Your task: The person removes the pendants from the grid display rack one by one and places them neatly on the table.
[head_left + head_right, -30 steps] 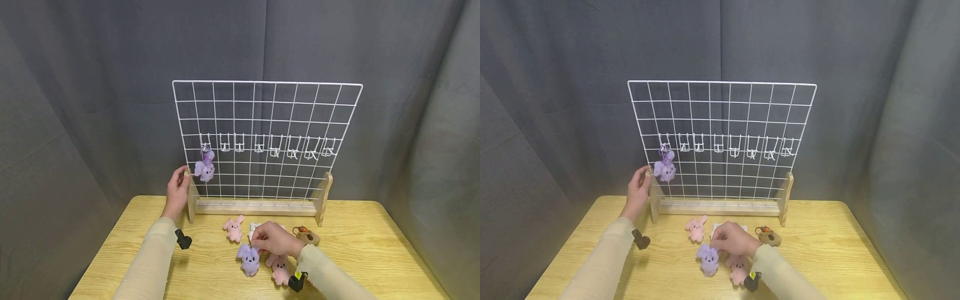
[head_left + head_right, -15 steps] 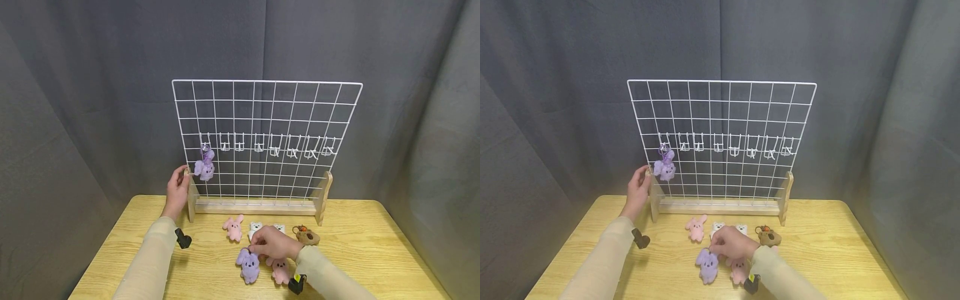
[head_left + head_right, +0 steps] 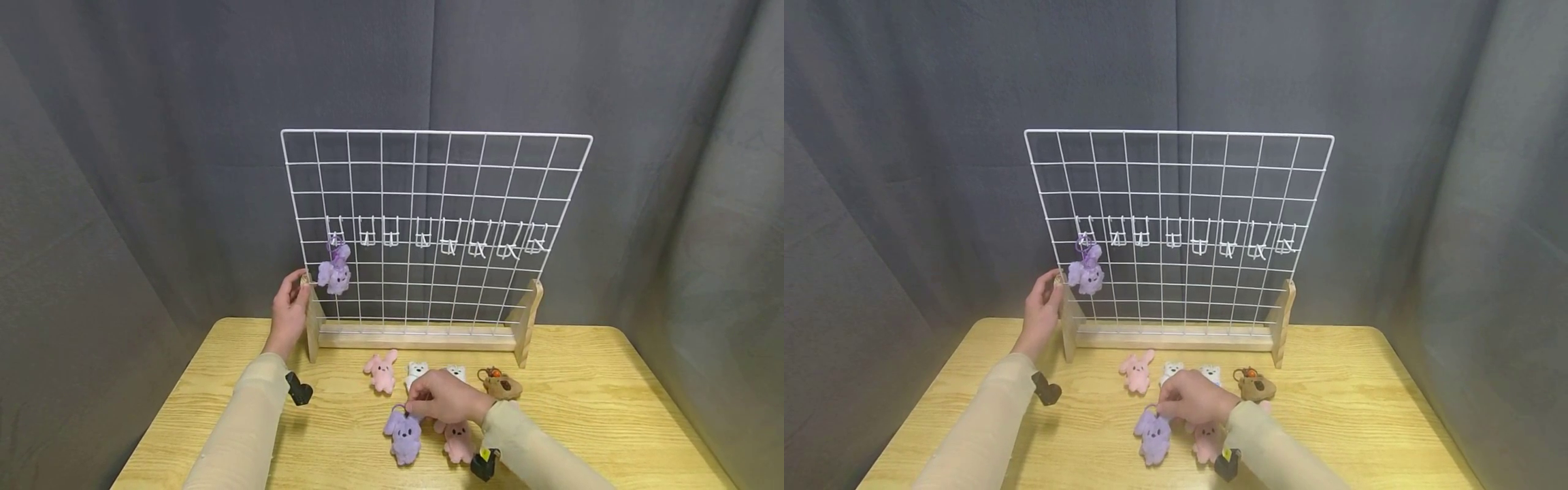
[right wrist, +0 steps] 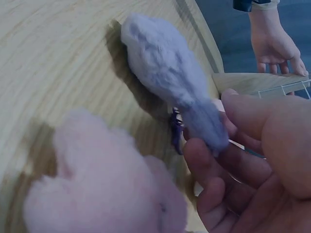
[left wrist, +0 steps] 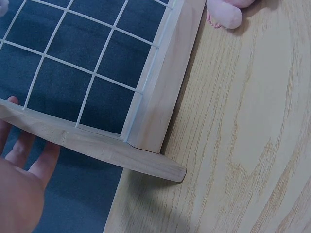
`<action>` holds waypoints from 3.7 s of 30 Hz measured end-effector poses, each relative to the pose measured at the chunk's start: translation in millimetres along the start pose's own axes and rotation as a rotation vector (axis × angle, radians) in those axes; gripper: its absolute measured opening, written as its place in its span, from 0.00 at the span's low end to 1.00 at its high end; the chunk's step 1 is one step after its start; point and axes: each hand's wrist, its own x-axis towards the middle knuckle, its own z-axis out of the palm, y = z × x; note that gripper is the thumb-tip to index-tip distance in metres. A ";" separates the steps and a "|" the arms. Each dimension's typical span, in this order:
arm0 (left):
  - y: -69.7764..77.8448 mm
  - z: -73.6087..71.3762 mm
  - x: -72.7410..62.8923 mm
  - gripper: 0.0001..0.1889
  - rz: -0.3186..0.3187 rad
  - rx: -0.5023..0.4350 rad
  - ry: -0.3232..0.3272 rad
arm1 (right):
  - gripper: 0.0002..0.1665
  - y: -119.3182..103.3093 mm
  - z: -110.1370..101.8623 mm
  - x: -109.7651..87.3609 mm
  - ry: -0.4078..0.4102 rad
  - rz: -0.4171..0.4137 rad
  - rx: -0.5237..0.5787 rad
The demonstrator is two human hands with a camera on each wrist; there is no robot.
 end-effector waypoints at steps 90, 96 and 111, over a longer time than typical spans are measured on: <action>-6.0 -1.9 0.3 0.21 0.037 -0.017 -0.025 | 0.41 -125.1 -59.9 140.0 0.500 -0.057 0.579; -4.9 -1.2 1.6 0.20 0.035 -0.031 -0.024 | 0.41 -129.6 -60.6 142.3 0.519 -0.050 0.604; -1.2 -1.4 1.7 0.21 0.024 -0.038 -0.019 | 0.42 -135.2 -60.6 146.6 0.496 -0.027 0.627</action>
